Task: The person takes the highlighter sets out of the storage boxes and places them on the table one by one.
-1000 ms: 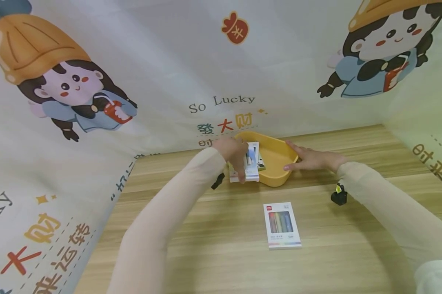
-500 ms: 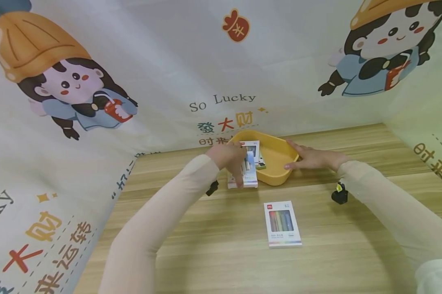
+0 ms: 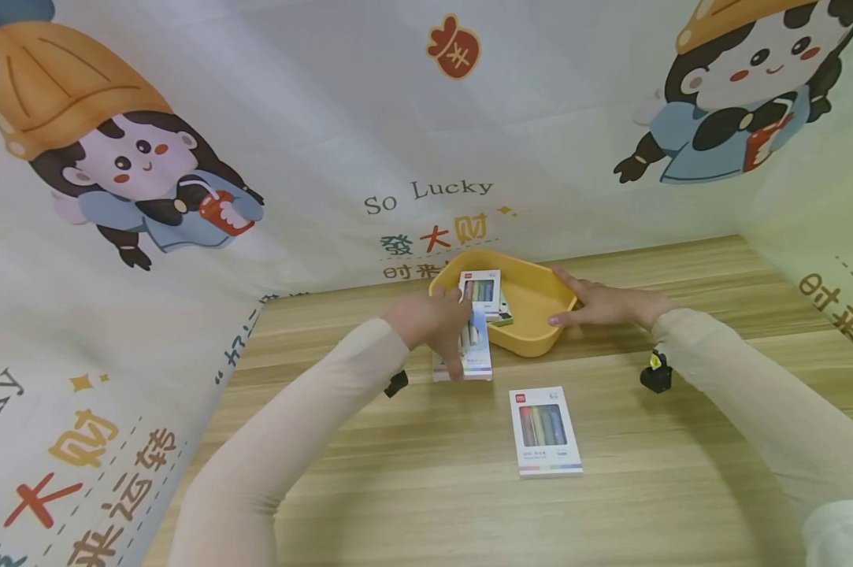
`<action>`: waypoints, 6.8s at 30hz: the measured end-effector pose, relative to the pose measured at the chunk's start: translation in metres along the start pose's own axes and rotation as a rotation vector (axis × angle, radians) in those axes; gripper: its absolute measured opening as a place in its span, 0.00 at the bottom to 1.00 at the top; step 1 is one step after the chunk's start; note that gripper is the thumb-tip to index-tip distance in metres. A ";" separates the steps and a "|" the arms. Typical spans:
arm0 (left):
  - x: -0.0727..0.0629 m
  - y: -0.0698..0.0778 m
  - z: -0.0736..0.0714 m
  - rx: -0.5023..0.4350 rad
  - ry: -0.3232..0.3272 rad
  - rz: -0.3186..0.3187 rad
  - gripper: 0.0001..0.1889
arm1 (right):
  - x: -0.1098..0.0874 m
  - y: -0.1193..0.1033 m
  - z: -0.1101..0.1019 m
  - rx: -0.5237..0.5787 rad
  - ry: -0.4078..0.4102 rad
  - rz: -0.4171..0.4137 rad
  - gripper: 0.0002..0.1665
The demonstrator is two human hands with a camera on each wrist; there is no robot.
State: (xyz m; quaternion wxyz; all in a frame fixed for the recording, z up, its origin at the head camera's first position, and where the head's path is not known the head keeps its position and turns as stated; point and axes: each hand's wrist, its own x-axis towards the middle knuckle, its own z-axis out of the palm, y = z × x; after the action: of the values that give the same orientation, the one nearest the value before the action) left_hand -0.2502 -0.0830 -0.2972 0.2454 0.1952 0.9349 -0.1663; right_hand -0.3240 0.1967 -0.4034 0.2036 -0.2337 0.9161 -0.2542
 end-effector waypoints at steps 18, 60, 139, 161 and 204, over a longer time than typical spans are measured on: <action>-0.016 -0.003 0.012 -0.036 0.061 0.046 0.68 | 0.000 0.001 0.000 -0.005 -0.001 0.010 0.67; -0.033 0.009 0.043 -0.054 0.129 0.107 0.66 | 0.003 0.003 0.000 -0.009 -0.007 0.005 0.65; -0.018 0.052 0.097 0.027 0.122 0.141 0.64 | 0.004 0.005 0.000 -0.011 0.003 -0.027 0.65; -0.014 0.057 0.105 0.025 0.129 0.162 0.63 | 0.003 0.006 0.001 0.017 0.014 -0.025 0.65; -0.012 0.062 0.113 -0.002 0.122 0.140 0.65 | 0.001 0.002 0.000 0.038 0.013 -0.039 0.65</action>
State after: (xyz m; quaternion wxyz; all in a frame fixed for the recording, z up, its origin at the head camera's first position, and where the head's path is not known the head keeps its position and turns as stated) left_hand -0.1682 -0.0786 -0.3974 0.1990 0.2696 0.9324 -0.1358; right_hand -0.3252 0.1981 -0.4048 0.1972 -0.2459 0.9078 -0.2768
